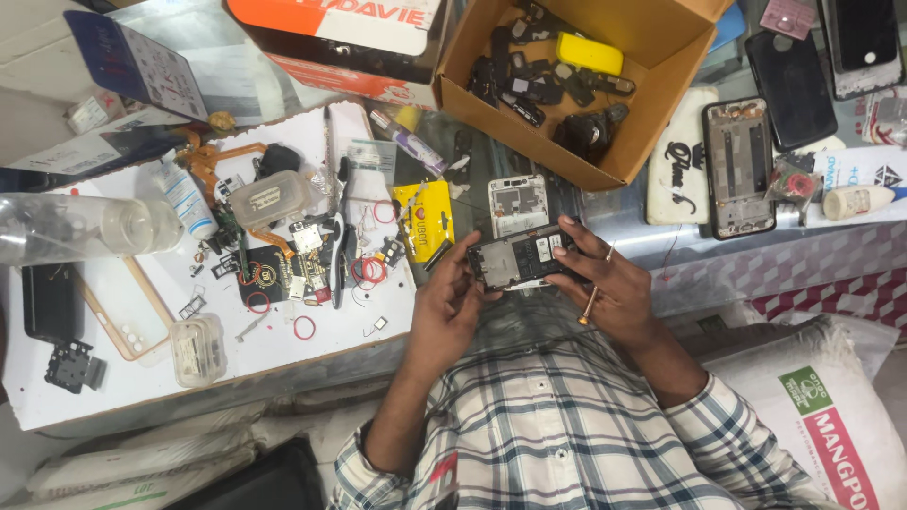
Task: The person uses a screwdriver to remove screws from a disassembled mobile phone chassis, then uses a prying tool to detach a black internal component. The person holds the phone and component while working at a cluttered repair bench.
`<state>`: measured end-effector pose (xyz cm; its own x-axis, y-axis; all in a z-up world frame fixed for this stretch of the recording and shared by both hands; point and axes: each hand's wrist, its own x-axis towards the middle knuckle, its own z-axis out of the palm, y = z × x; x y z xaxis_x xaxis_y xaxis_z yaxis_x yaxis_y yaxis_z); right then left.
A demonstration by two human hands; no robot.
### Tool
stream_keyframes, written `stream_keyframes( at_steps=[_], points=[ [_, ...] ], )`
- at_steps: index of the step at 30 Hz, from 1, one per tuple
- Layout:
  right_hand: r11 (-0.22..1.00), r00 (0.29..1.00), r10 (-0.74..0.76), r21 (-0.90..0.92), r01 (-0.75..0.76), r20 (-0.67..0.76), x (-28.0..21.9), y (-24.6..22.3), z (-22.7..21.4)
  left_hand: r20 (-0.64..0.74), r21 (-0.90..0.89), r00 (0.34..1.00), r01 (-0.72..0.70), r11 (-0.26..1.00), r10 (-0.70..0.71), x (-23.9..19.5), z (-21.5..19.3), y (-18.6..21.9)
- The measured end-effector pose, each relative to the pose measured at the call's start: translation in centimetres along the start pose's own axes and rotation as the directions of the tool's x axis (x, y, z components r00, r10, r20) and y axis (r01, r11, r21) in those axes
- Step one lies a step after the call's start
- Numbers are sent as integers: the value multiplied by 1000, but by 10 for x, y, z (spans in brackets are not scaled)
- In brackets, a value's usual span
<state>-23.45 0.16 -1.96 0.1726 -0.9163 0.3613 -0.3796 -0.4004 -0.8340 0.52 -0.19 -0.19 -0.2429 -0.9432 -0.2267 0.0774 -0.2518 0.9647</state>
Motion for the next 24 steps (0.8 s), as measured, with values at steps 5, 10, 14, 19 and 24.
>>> stream_keyframes(
  at_steps=[5,10,14,19,24],
  points=[
    [992,998,-69,-108,67,-12,-1,1,1,-37,-89,998,48,995,-51,0,2,-15],
    [968,998,-55,-247,53,1,-2,-1,3,-184,147,982,-5,989,33,1,9,-21],
    [949,996,-85,-305,76,-17,-6,1,5,-219,230,971,-40,972,92,-3,10,-17],
    [922,996,-93,-378,83,-9,-10,5,7,-207,272,966,-95,958,155,-3,10,-7],
    [948,995,-80,-314,58,-58,-9,7,9,-150,171,973,-152,974,178,-4,9,-1]
  ],
)
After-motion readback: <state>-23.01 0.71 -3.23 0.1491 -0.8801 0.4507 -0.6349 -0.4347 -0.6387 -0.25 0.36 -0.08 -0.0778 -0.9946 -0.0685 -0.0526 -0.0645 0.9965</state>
